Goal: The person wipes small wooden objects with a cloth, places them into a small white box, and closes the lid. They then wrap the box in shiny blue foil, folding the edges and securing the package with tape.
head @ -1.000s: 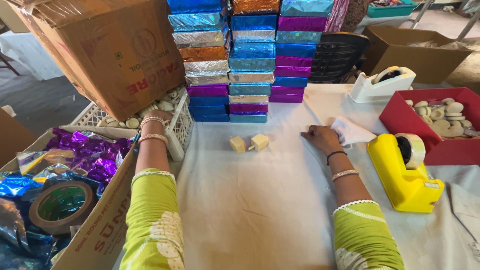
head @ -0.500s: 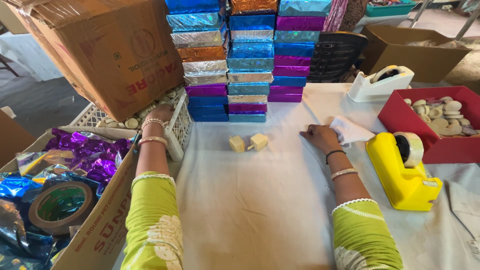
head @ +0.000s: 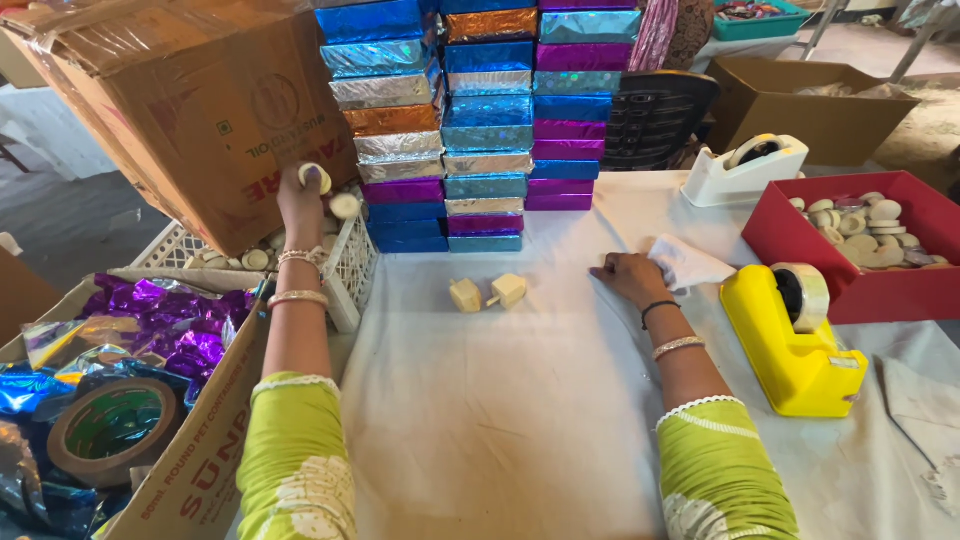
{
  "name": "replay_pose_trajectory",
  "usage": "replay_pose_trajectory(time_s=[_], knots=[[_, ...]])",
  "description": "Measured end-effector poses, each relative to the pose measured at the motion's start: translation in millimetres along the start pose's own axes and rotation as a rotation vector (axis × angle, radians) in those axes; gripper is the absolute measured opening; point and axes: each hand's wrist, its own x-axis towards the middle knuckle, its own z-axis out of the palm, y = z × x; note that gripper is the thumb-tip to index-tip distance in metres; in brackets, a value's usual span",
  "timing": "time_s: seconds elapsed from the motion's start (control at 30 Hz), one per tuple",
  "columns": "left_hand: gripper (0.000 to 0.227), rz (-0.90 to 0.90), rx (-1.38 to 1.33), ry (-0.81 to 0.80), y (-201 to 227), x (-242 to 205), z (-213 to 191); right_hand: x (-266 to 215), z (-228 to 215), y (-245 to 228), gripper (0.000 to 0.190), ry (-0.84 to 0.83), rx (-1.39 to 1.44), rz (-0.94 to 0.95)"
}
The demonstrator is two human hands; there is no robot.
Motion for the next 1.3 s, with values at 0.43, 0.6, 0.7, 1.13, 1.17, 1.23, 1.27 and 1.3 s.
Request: replay_pose_trajectory(time_s=[0.43, 0.6, 0.7, 1.13, 1.17, 1.23, 1.27, 1.3], knots=[[0.018, -0.21, -0.281, -0.214, 90, -43, 21, -5, -6, -5, 0.045, -0.044, 0.018, 0.024], [0.021, -0.101, -0.067, -0.546, 108, -68, 31, -6, -6, -4, 0.046, -0.041, 0.019, 0.014], [0.022, 0.179, 0.296, -0.507, 85, -60, 30, -5, -8, -3, 0.047, -0.059, 0.023, 0.017], [0.032, -0.183, 0.306, -0.645, 74, -48, 4, -4, -7, -3, 0.047, -0.07, 0.052, 0.028], [0.032, -0.18, 0.306, -0.643, 72, -42, 2, -4, -6, -2, 0.047, -0.066, 0.053, 0.027], [0.03, 0.122, 0.519, -0.473, 69, -32, -2, -3, -5, -1, 0.047, -0.049, 0.069, 0.016], [0.03, 0.125, 0.52, -0.472, 79, -33, -6, -1, -5, -1, 0.047, -0.047, 0.07, 0.015], [0.029, 0.072, 0.639, -0.369, 88, -36, -10, -1, -4, -1, 0.047, -0.061, 0.059, 0.023]])
